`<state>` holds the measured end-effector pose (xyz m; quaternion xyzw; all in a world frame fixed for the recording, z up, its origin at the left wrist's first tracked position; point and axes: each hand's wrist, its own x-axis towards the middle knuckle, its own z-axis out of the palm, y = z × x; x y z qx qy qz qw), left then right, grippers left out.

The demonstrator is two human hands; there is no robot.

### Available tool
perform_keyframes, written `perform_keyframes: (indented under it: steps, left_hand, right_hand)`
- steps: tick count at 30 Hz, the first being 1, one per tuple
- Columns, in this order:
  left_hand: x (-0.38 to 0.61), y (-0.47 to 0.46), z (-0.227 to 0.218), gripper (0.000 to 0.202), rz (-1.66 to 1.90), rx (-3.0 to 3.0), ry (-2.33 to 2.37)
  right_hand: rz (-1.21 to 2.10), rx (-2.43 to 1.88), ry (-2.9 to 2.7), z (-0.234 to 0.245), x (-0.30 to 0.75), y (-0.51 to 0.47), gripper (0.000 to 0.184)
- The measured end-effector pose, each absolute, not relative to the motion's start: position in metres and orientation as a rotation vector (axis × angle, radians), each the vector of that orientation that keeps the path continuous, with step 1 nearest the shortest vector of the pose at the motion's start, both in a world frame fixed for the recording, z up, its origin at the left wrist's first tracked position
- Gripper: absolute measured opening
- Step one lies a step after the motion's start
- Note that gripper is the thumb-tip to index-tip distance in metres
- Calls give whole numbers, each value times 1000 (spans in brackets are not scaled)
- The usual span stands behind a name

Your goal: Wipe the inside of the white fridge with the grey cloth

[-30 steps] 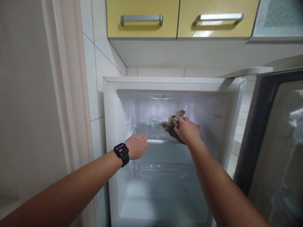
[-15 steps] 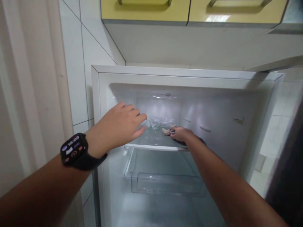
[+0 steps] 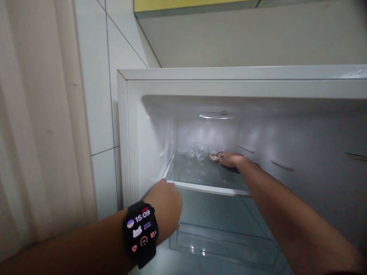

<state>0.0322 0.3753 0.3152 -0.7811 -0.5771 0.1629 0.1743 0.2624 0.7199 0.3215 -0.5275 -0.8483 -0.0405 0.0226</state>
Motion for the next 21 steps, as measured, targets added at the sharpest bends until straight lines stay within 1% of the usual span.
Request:
perform_keyframes:
  steps: [4,8,11,15,21]
  left_hand:
    - [30,368,312,50,373,-2246,-1584]
    - [36,357,308,54,287,-2433,-1399]
    - [40,354,309,56,284,-2502,-1356]
    - [38,355,309,52,360,-2491,-1423]
    - [36,354,318,41,323,-2438,-1545]
  right_hand:
    - [-19,-1481,-2756,323,246,693,49]
    - [18,-1360,-2816,324,202,668,56]
    - [22,-1329,-2835,323,161,664,55]
    - [-18,-1377,-2795,323,123,677,48]
    - [-143,-1607,-2620,321,124,706,55]
